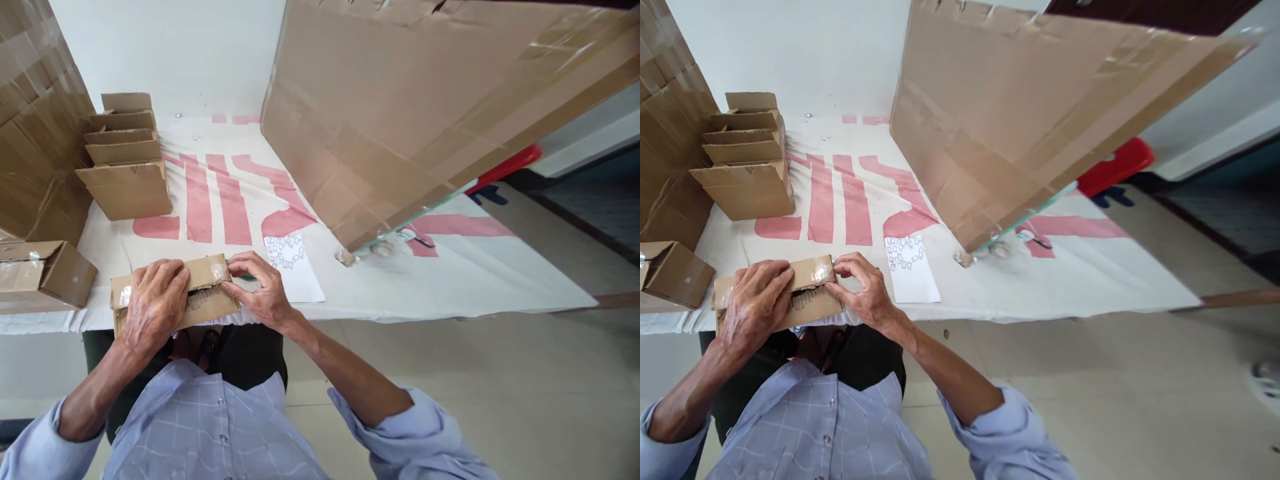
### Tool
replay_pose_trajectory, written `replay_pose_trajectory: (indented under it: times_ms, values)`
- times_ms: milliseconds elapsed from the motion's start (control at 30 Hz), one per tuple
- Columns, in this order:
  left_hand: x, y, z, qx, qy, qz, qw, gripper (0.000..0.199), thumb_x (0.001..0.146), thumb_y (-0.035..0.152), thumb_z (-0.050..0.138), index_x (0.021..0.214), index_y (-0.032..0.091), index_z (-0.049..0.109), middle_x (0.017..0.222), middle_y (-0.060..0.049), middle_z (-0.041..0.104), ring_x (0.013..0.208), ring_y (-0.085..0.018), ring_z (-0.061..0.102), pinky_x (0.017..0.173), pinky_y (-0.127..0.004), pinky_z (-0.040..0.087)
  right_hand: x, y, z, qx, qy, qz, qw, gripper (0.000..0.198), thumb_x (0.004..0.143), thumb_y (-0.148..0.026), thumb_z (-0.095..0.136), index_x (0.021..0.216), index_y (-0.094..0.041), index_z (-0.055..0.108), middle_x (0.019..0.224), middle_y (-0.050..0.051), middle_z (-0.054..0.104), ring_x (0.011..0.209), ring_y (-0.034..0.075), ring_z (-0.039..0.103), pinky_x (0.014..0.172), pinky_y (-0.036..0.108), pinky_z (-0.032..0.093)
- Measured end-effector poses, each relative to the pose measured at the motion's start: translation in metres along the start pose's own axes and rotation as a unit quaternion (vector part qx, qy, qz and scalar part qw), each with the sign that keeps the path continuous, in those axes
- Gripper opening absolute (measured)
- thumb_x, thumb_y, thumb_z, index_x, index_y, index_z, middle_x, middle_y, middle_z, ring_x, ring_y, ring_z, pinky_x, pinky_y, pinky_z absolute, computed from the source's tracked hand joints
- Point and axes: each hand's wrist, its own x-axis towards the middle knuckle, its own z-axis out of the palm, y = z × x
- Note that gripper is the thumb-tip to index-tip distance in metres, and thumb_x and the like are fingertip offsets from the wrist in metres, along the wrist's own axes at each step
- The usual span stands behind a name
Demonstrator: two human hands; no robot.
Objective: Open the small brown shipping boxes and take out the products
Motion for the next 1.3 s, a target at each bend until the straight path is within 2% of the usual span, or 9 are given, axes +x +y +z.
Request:
replay_pose_trajectory:
  times_ms: [133, 300, 433, 767, 900, 1000, 1100, 1300]
  values:
    - [-0.007, 0.008, -0.003, -0.004, 0.015, 0.009, 1.0, 0.021, 0.107, 0.012, 0.057, 0.123, 0.02, 0.067, 0.124, -0.014, 0.078, 0.116, -0.03, 0.072, 0.096, -0.047, 0.052, -0.005, -0.016, 0.003, 0.002, 0.01, 0.072, 0.997, 0.016, 0.093, -0.035, 0.078, 0.094, -0.025, 0.066, 0.091, 0.003, 0.07, 0.078, 0.018, 0.065, 0.077, 0.035, 0.059]
    - [-0.013, 0.013, -0.005, -0.013, 0.016, 0.02, 1.0, 0.028, 0.105, 0.01, 0.059, 0.13, 0.02, 0.065, 0.13, -0.017, 0.077, 0.123, -0.032, 0.07, 0.101, -0.049, 0.051, -0.003, -0.033, 0.007, 0.014, 0.026, 0.152, 0.988, 0.021, 0.088, -0.035, 0.078, 0.083, -0.024, 0.061, 0.076, -0.001, 0.062, 0.069, 0.016, 0.058, 0.069, 0.031, 0.053]
    - [-0.018, 0.016, -0.005, -0.019, 0.017, 0.017, 1.0, 0.034, 0.104, 0.009, 0.059, 0.135, 0.021, 0.064, 0.132, -0.018, 0.076, 0.124, -0.033, 0.07, 0.102, -0.051, 0.051, 0.0, -0.038, 0.006, 0.044, 0.017, 0.206, 0.977, 0.021, 0.084, -0.034, 0.078, 0.079, -0.024, 0.059, 0.071, -0.002, 0.06, 0.065, 0.014, 0.055, 0.063, 0.029, 0.051]
    - [-0.02, 0.019, -0.008, -0.009, 0.011, 0.023, 1.0, 0.033, 0.104, 0.008, 0.061, 0.134, 0.02, 0.062, 0.132, -0.019, 0.076, 0.124, -0.034, 0.069, 0.101, -0.051, 0.051, 0.001, -0.033, 0.003, 0.086, 0.003, 0.23, 0.969, 0.017, 0.083, -0.032, 0.072, 0.076, -0.023, 0.06, 0.068, -0.001, 0.063, 0.062, 0.014, 0.057, 0.059, 0.027, 0.052]
    - [-0.02, 0.019, -0.009, -0.013, 0.016, 0.018, 1.0, 0.031, 0.103, 0.008, 0.063, 0.132, 0.018, 0.062, 0.13, -0.019, 0.077, 0.123, -0.034, 0.069, 0.1, -0.051, 0.051, -0.001, -0.03, 0.0, 0.075, 0.01, 0.177, 0.981, 0.007, 0.091, -0.029, 0.068, 0.092, -0.022, 0.069, 0.076, 0.0, 0.068, 0.067, 0.015, 0.063, 0.065, 0.029, 0.057]
    - [-0.019, 0.019, -0.01, -0.017, 0.013, 0.01, 1.0, 0.031, 0.103, 0.008, 0.063, 0.132, 0.02, 0.062, 0.131, -0.018, 0.077, 0.122, -0.033, 0.07, 0.1, -0.05, 0.05, -0.002, -0.031, -0.002, 0.035, 0.01, 0.079, 0.996, 0.014, 0.098, -0.024, 0.064, 0.107, -0.023, 0.074, 0.087, 0.002, 0.071, 0.077, 0.017, 0.068, 0.074, 0.032, 0.061]
    - [-0.017, 0.019, -0.009, -0.014, 0.022, 0.007, 1.0, 0.03, 0.103, 0.008, 0.063, 0.13, 0.021, 0.063, 0.128, -0.016, 0.078, 0.12, -0.032, 0.071, 0.099, -0.049, 0.05, -0.002, -0.031, -0.004, 0.001, 0.003, -0.002, 1.0, 0.018, 0.102, -0.018, 0.061, 0.107, -0.023, 0.078, 0.097, 0.007, 0.074, 0.09, 0.02, 0.072, 0.082, 0.036, 0.063]
    - [-0.012, 0.015, -0.007, -0.009, 0.039, 0.007, 0.999, 0.025, 0.103, 0.009, 0.063, 0.125, 0.022, 0.065, 0.125, -0.014, 0.08, 0.117, -0.03, 0.073, 0.097, -0.047, 0.051, -0.005, -0.02, -0.012, -0.004, -0.023, -0.063, 0.998, 0.018, 0.101, -0.017, 0.072, 0.116, -0.024, 0.08, 0.109, 0.009, 0.076, 0.103, 0.022, 0.075, 0.091, 0.039, 0.067]
